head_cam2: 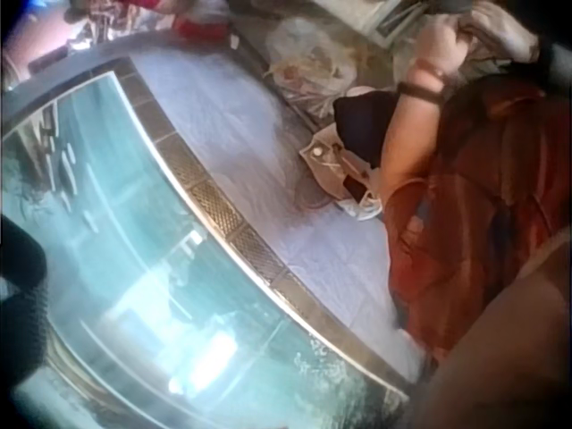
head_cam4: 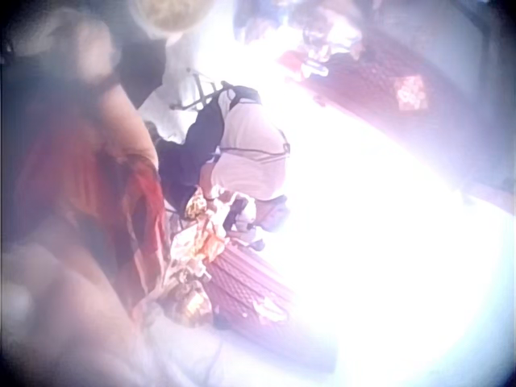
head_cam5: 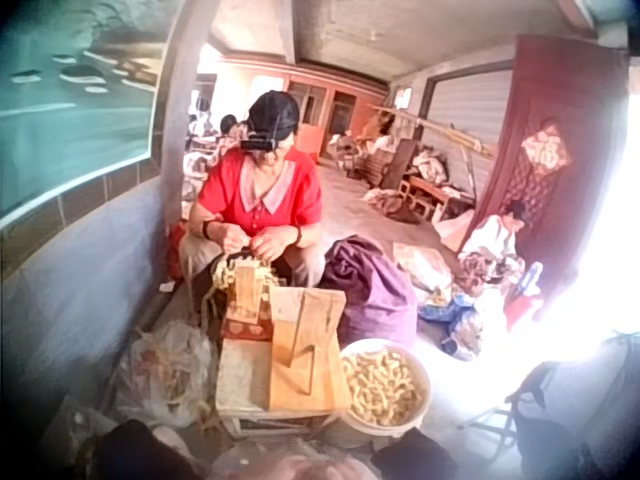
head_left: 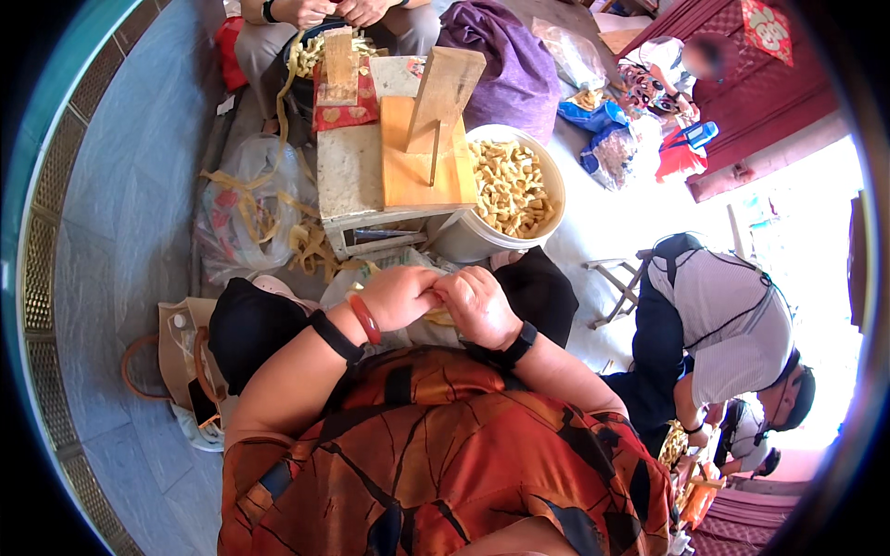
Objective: The person folds thin strips of dough or food material into specific shapes by hand, placing the finished pieces into a large bucket.
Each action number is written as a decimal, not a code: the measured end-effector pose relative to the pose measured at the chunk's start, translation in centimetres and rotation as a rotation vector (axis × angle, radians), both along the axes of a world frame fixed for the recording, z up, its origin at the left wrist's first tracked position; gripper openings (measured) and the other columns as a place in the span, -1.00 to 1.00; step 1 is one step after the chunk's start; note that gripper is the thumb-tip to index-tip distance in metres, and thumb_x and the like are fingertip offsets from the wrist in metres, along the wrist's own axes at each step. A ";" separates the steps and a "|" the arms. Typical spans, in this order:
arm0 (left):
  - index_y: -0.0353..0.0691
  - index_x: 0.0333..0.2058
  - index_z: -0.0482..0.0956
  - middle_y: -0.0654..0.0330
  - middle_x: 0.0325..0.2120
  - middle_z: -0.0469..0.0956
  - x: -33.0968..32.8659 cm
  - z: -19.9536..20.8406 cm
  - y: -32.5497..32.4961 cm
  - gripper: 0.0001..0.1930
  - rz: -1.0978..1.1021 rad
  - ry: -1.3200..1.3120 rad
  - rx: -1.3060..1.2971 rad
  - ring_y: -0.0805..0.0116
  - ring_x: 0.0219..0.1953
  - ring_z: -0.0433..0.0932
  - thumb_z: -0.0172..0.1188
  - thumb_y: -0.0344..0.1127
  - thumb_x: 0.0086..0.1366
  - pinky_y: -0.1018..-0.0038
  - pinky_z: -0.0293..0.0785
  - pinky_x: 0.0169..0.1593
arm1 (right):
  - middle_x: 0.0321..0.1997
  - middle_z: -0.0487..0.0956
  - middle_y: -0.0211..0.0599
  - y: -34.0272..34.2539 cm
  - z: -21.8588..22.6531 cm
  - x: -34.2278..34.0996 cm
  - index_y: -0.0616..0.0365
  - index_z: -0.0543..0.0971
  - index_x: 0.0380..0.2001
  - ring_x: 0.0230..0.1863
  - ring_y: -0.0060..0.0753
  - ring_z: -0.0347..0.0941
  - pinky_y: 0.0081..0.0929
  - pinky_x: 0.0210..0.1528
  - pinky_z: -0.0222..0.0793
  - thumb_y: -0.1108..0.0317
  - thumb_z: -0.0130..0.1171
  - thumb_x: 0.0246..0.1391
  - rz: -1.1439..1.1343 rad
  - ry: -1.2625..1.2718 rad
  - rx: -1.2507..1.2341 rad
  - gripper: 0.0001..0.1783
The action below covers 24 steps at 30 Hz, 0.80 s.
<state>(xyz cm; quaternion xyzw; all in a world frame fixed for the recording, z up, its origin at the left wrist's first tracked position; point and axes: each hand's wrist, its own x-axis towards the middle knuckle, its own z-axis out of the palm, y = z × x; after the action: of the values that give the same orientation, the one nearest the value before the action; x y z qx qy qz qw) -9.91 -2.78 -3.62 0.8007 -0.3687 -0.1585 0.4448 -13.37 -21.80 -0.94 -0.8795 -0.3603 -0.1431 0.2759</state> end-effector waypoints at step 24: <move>-0.25 -0.16 0.52 0.42 -0.26 0.48 -0.2 -3.1 -0.2 -0.84 0.088 1.031 -0.818 0.65 -0.24 0.40 0.17 -0.35 0.32 0.65 0.35 -0.14 | -0.36 0.41 -0.14 1.0 -0.9 0.6 0.21 0.41 -0.30 -0.39 -0.18 0.42 -0.39 -0.32 0.40 0.72 0.09 -0.17 -0.399 0.343 0.368 -0.70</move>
<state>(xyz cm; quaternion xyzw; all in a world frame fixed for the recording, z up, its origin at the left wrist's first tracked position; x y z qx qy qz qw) -10.16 -2.94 -6.67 0.4030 -0.1057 -0.3504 0.8388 -12.81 -20.81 -1.79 -0.8795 -0.0971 -0.1068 0.4535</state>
